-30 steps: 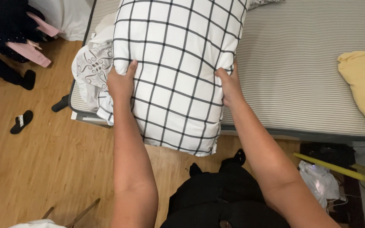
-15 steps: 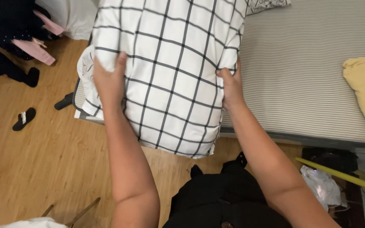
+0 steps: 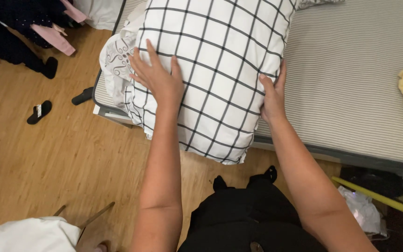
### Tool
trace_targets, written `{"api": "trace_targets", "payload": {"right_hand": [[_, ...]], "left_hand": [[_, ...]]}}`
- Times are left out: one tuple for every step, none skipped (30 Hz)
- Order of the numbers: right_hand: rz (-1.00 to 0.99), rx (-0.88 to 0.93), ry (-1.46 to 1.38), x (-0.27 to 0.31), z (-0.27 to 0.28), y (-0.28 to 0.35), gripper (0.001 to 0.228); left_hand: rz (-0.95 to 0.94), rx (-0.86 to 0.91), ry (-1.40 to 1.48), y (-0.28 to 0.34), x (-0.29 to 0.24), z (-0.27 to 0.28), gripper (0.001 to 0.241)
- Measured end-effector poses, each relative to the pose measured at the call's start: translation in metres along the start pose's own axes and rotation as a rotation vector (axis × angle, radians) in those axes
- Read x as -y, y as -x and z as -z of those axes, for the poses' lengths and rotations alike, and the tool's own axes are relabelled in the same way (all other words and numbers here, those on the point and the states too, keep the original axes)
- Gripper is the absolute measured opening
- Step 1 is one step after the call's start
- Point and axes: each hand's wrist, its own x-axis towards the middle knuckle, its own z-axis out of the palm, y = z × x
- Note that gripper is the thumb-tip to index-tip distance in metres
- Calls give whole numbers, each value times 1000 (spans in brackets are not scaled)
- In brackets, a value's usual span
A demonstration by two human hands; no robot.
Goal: The person places a pillow into a patterned pillowcase on a bed. They insert the pillow, adjust the fabric to fit, and smooth the pillowcase. The person then arranges the finished pillow alongside other pillows on the bed.
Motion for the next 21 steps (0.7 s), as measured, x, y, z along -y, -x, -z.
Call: {"api": "trace_targets", "payload": {"right_hand": [[0,-10,-1,-3,4,3,95],[31,19,-7,-5,9,6,96],[65,50,-14,-7,12,7,97],[67,41,-16,-6,15,10,97],[48,31,-10,-5,17,13,98],[28,23,-5,-4,19,17,99],[29,15,-8,0,20,21,99],[5,15,-5,3,22,25,98],[-20,13,-1,7,24,30,97],[-19,3,-3,1,30,30,97],[6,26,6,-4,36,30,93],[31,51,15,-10,43,30,89],[35,41,14,-14,50,30,89],[78,73,8,-19,58,29,83],[120,107,3,-23,66,28,78],[123,101,2,-21,71,28,78],[130,97,-4,-19,77,29,75],[137,93,-11,-16,83,29,73],[136,90,-12,-17,91,27,73],[132,76,3,-17,99,26,74],[127,63,18,-17,108,23,75]], "left_hand": [[-7,7,2,8,-17,9,79],[-64,43,67,16,-33,18,78],[-123,78,132,23,-50,27,77],[-131,82,135,31,-62,25,77],[-206,127,130,39,-74,23,77],[-282,170,125,47,-86,22,77],[-289,175,126,56,-98,22,77],[-346,189,157,65,-111,22,75],[-404,206,190,75,-124,22,73],[-412,213,193,83,-134,19,73],[-460,226,228,90,-143,17,71],[-509,238,263,97,-153,15,69],[-517,242,268,104,-159,7,69],[-553,237,268,111,-165,-1,67],[-588,230,267,118,-171,-9,65],[-594,232,270,121,-177,-14,65],[-595,248,274,125,-183,-20,65],[-597,264,277,128,-188,-26,64],[-599,266,278,131,-193,-32,64],[-603,270,284,133,-199,-38,64],[-607,273,290,136,-204,-44,65]]}}
